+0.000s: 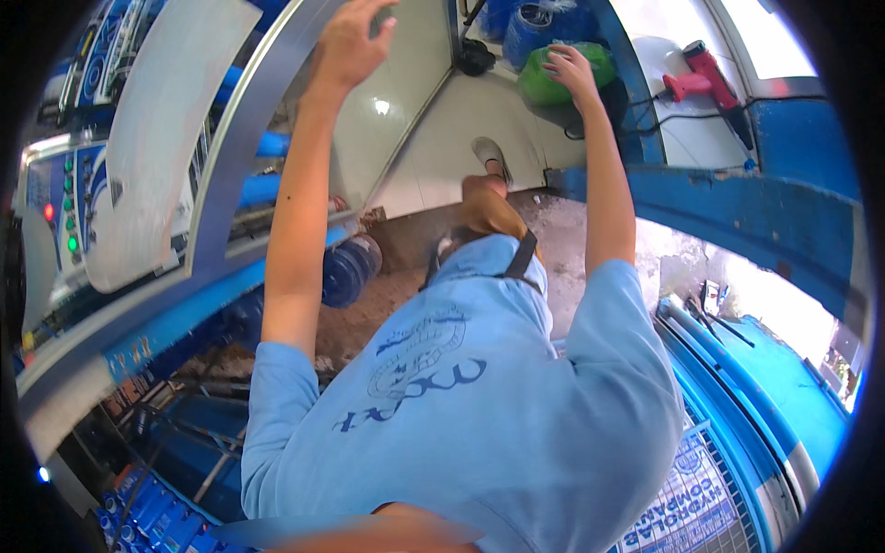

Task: The person sweeps the floor of a water bottling facility using a broom. They move around large water jugs and a metal rack, sweeping debris toward the doorway and then using a dustpan to collect it.

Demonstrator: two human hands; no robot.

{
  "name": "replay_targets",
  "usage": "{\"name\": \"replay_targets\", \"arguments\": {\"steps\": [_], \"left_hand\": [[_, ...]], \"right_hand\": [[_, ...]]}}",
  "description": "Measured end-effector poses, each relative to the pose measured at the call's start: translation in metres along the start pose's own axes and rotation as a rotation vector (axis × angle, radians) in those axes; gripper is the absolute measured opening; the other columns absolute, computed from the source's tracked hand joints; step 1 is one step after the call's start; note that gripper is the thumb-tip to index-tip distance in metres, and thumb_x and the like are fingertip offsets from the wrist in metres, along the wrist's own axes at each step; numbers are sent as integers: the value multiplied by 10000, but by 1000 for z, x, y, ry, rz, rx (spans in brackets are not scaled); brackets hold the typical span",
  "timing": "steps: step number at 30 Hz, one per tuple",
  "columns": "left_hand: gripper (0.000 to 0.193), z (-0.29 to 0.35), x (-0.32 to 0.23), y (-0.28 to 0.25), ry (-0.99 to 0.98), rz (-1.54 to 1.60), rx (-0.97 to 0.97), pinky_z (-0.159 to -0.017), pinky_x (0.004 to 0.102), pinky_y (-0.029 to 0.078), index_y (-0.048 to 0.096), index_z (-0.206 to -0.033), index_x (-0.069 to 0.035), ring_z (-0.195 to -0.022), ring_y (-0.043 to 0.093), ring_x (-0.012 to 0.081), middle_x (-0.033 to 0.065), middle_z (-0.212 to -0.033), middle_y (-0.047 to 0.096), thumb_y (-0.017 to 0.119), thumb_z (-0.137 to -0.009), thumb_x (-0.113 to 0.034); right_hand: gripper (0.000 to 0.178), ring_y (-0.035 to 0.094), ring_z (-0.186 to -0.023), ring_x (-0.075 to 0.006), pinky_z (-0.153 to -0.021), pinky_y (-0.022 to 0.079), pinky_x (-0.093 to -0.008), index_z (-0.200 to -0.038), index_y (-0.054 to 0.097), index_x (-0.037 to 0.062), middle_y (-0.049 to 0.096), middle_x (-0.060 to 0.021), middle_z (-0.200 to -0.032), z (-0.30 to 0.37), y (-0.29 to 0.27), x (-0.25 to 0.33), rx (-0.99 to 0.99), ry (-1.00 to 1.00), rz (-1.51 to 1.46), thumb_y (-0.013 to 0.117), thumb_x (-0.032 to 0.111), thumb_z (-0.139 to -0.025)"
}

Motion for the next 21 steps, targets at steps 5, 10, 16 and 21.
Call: {"name": "replay_targets", "arguments": {"steps": [5,10,16,21], "left_hand": [[308,-82,41,42,210,-265,242,-1043,358,363,601,-1137,-77,-1198,503,249,112,-1224,571,609,-831,-117],[343,-101,78,62,242,-470,484,-1095,420,321,602,-1138,-90,-1246,467,267,89,-1296,530,618,-798,-53],[350,-105,86,66,-10,-344,612,-1084,439,314,623,-1092,-106,-1172,537,274,103,-1293,545,653,-746,-66],[353,-113,83,68,-40,-353,673,-1069,435,315,629,-1076,-121,-1129,565,257,116,-1307,535,657,-724,-108]], "right_hand": [[452,631,-992,-219,-796,530,-348,-1243,480,-13,583,-133,-1133,-177,60,24,41,23,-100,610,231,-886],[573,645,-919,-251,-749,525,-337,-1163,484,-92,609,-201,-1060,-339,42,42,-232,18,-68,678,283,-776],[633,585,-1022,-281,-839,481,-397,-1338,367,13,608,-183,-1097,-454,27,36,-585,130,-275,643,173,-791],[301,602,-910,-274,-794,476,-384,-1079,581,0,642,-166,-953,-499,44,116,-416,-349,-245,590,152,-819]]}}
Point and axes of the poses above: each hand's wrist, its own z-axis away from the middle knuckle, its own y-axis out of the palm, x = y × z, the point moved 10 cm from there along -z, towards the middle knuckle
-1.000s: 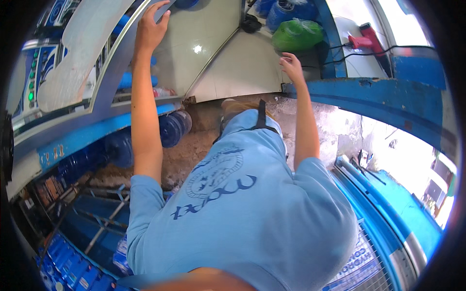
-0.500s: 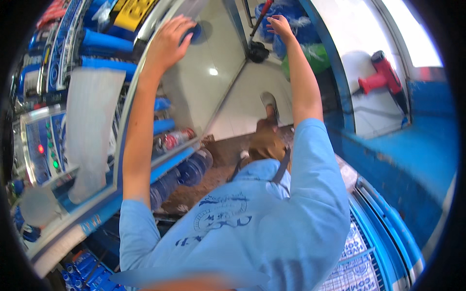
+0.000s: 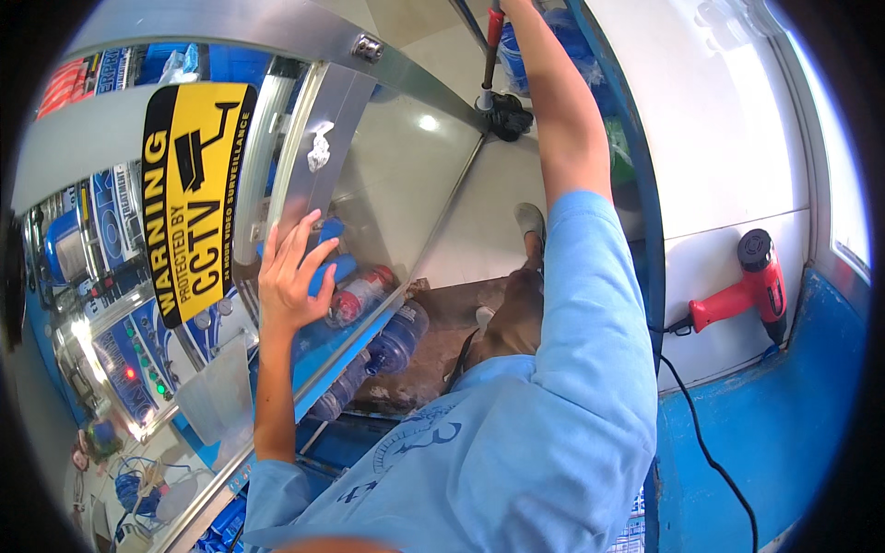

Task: The person sweeps the floor of a water bottling facility using a broom. They move around large water jugs and a metal rack, sweeping debris toward the doorway and then using a dustpan to collect it.

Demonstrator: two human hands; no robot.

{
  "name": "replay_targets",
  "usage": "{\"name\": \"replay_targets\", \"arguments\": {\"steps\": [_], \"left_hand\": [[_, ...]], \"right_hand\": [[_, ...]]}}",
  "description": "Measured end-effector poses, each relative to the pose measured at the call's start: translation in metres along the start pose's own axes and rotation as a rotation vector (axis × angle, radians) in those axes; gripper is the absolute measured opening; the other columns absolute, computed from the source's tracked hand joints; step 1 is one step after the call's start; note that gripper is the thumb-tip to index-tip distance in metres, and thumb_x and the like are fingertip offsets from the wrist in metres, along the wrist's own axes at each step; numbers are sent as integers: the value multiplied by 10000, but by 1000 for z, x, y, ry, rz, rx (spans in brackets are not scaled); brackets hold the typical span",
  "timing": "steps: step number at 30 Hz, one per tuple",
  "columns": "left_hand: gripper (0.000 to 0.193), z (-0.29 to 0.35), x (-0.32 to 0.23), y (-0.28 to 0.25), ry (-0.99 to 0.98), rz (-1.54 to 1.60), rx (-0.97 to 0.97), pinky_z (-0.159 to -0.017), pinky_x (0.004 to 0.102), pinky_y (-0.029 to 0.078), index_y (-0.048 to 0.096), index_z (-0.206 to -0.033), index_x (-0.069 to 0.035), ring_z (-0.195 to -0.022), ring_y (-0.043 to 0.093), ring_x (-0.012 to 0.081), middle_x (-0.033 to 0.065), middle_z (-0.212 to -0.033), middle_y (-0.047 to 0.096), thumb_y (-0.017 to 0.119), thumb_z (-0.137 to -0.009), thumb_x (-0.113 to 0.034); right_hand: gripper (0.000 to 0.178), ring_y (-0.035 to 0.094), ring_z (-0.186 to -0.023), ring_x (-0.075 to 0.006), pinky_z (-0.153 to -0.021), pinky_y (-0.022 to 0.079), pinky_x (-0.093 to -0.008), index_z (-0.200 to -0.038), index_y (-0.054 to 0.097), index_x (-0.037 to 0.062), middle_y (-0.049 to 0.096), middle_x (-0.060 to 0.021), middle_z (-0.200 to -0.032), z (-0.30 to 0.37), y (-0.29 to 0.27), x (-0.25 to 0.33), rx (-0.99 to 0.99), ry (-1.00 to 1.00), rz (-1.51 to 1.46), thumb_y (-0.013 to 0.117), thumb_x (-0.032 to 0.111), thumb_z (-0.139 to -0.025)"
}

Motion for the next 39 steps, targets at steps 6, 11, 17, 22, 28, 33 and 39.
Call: {"name": "replay_targets", "arguments": {"steps": [6,11,17,22,28,33,39], "left_hand": [[346,9,5,7,-10,-18,18,-1049,424,334,633,-1074,-132,-1114,574,245,113,-1313,535,658,-729,-141],[349,5,5,3,-27,10,13,-1051,431,332,637,-1072,-130,-1119,575,247,114,-1316,538,657,-724,-139],[367,10,6,6,-50,34,4,-1052,440,331,637,-1082,-124,-1124,575,256,119,-1318,538,657,-716,-121],[379,9,4,2,-35,23,-23,-1041,419,357,628,-1105,-126,-1114,576,237,106,-1324,534,654,-727,-122],[434,8,2,-5,-38,-82,-172,-1067,393,360,552,-1225,-119,-1120,571,227,73,-1322,535,617,-795,-104],[370,18,3,-3,-20,-65,-337,-1052,413,379,563,-1210,-123,-1103,572,271,96,-1171,610,611,-843,-127],[217,23,-2,1,-19,-76,-651,-1055,378,371,635,-1029,-128,-912,625,278,118,-921,671,633,-822,-195]], "right_hand": [[242,617,-825,-301,-759,474,-400,-971,598,-19,642,-192,-858,-36,-2,70,-220,-117,144,601,184,-840],[306,619,-852,-331,-754,470,-417,-975,561,-40,635,-210,-901,-18,-21,28,-218,-46,290,600,240,-859],[332,616,-845,-329,-717,466,-427,-1048,537,-41,629,-205,-903,1,-25,-61,-107,242,248,585,234,-868],[552,632,-812,-260,-738,480,-370,-860,594,-134,631,-161,-728,1,-40,-27,17,160,432,696,392,-727],[319,557,-681,-158,-633,451,-375,-805,621,-58,628,-112,-708,164,-103,-49,126,209,162,610,260,-788],[369,619,-991,-370,-823,485,-466,-984,630,-18,641,-266,-1022,498,-252,-183,410,680,779,581,285,-779],[424,630,-925,-356,-685,548,-462,-1052,612,-51,614,-254,-1037,871,-535,-146,9,1545,767,632,279,-785]]}}
Point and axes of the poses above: each hand's wrist, its own z-axis away from the middle knuckle, its own y-axis out of the palm, x = y × z, the point moved 10 cm from there along -z, towards the middle knuckle
